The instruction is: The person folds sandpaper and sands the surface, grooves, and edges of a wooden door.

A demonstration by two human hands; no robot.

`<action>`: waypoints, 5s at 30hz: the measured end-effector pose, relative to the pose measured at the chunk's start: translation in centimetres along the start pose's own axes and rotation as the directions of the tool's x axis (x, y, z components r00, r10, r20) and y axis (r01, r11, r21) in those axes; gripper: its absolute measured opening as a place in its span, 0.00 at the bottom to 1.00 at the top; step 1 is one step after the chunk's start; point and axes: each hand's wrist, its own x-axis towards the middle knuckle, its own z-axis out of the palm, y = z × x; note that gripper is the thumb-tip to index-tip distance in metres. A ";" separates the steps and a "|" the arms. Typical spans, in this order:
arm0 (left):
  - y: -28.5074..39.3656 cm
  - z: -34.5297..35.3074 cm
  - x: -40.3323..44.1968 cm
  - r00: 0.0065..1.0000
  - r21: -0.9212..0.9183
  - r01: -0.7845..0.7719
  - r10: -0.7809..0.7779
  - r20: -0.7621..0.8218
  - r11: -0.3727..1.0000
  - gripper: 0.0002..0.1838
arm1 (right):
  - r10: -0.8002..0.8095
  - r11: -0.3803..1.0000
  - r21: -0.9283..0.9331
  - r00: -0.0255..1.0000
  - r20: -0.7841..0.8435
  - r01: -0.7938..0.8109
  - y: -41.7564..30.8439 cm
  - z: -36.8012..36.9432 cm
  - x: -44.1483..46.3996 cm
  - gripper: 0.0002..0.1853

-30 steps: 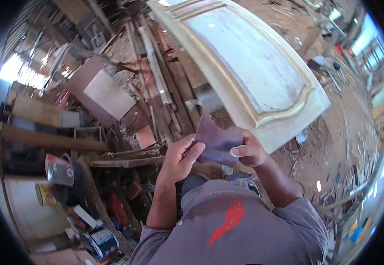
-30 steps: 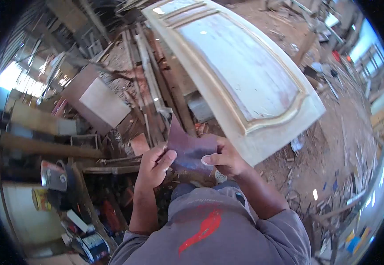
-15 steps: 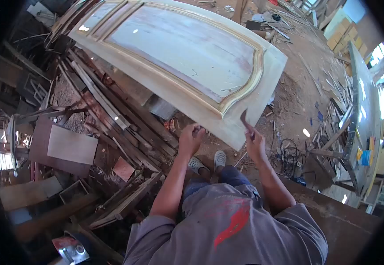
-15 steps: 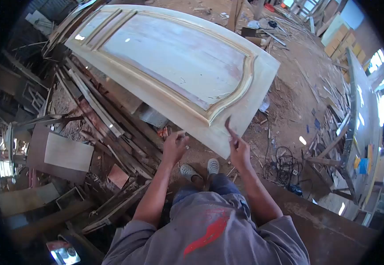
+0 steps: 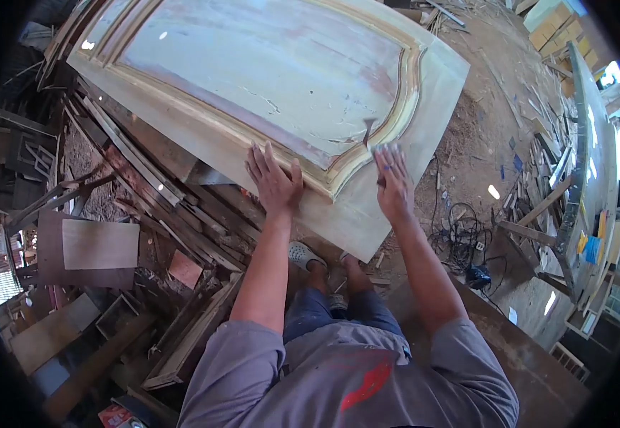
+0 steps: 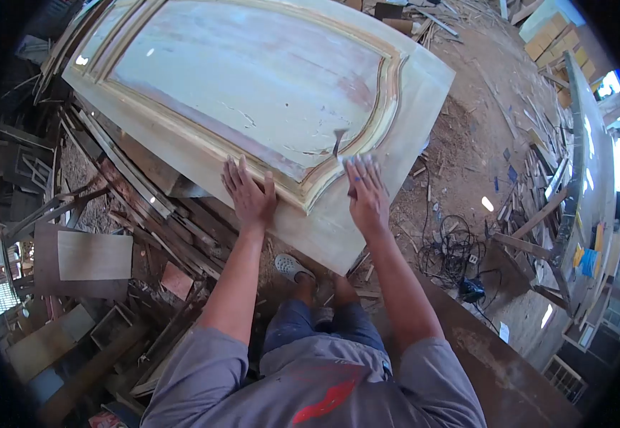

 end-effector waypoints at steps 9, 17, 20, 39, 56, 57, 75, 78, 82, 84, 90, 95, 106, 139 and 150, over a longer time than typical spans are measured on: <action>-0.3 0.8 0.2 1.000 0.030 -0.012 0.012 -0.002 0.999 0.39 | -0.273 0.944 0.261 0.923 0.269 0.203 0.9 5.0 -3.5 0.33; -0.5 1.2 0.5 0.999 0.042 -0.046 0.046 -0.011 0.998 0.39 | -0.120 0.965 0.257 0.959 0.257 0.052 -2.1 6.3 -4.6 0.35; -0.2 1.0 0.5 0.999 0.038 -0.051 0.051 -0.008 0.998 0.37 | -0.260 0.929 0.332 0.929 0.264 0.165 -0.2 4.8 -3.5 0.35; 0.0 1.2 0.5 1.000 0.008 -0.027 0.027 0.009 1.000 0.39 | 0.224 0.969 0.106 0.975 0.011 -0.224 4.9 5.1 0.5 0.38; -0.4 1.2 0.2 0.999 0.014 -0.017 0.016 0.051 1.000 0.38 | 0.174 0.963 0.205 0.985 0.023 -0.174 8.1 3.8 2.7 0.31; -0.6 1.3 0.2 0.999 0.015 -0.024 0.023 0.047 1.000 0.38 | 0.158 0.971 0.197 0.980 -0.120 -0.133 10.4 4.1 5.2 0.29; 0.0 1.0 0.4 0.997 0.034 0.029 -0.031 0.070 0.999 0.38 | 0.183 0.978 0.111 0.980 -0.073 -0.174 20.7 5.1 15.4 0.29; 0.5 0.7 0.8 0.995 0.036 0.042 -0.045 0.087 0.998 0.38 | 0.065 0.987 0.144 0.996 0.066 -0.074 17.9 2.7 10.6 0.33; 0.9 0.9 0.9 0.994 0.060 0.074 -0.079 0.071 0.995 0.39 | 0.091 0.950 0.293 0.994 0.062 -0.105 25.4 4.4 18.9 0.29; 0.8 0.9 0.5 0.992 0.100 0.097 -0.104 0.075 0.990 0.40 | 0.065 0.990 0.122 0.998 0.007 -0.066 28.4 4.1 26.8 0.29; 1.2 1.0 0.7 0.993 0.174 0.087 -0.100 0.067 0.981 0.41 | -0.064 0.986 0.163 0.972 0.225 0.028 22.1 0.9 17.2 0.30; 8.7 4.4 1.2 0.999 0.101 0.049 -0.049 -0.003 0.994 0.38 | -0.028 0.991 0.136 0.973 0.227 -0.003 29.0 2.0 27.9 0.29; 30.5 15.8 10.8 0.968 -0.064 0.099 -0.081 0.238 0.993 0.44 | -0.071 0.996 0.076 0.958 0.279 0.052 29.3 1.4 26.3 0.31; 31.3 16.9 10.6 0.944 0.173 0.251 -0.280 0.172 0.952 0.50 | -0.332 0.939 0.227 0.850 0.409 0.258 33.9 1.7 24.1 0.32; 30.5 17.0 10.1 0.951 0.056 0.257 -0.263 0.165 0.965 0.51 | -0.297 0.950 0.064 0.826 0.479 0.305 31.3 -0.9 25.0 0.32</action>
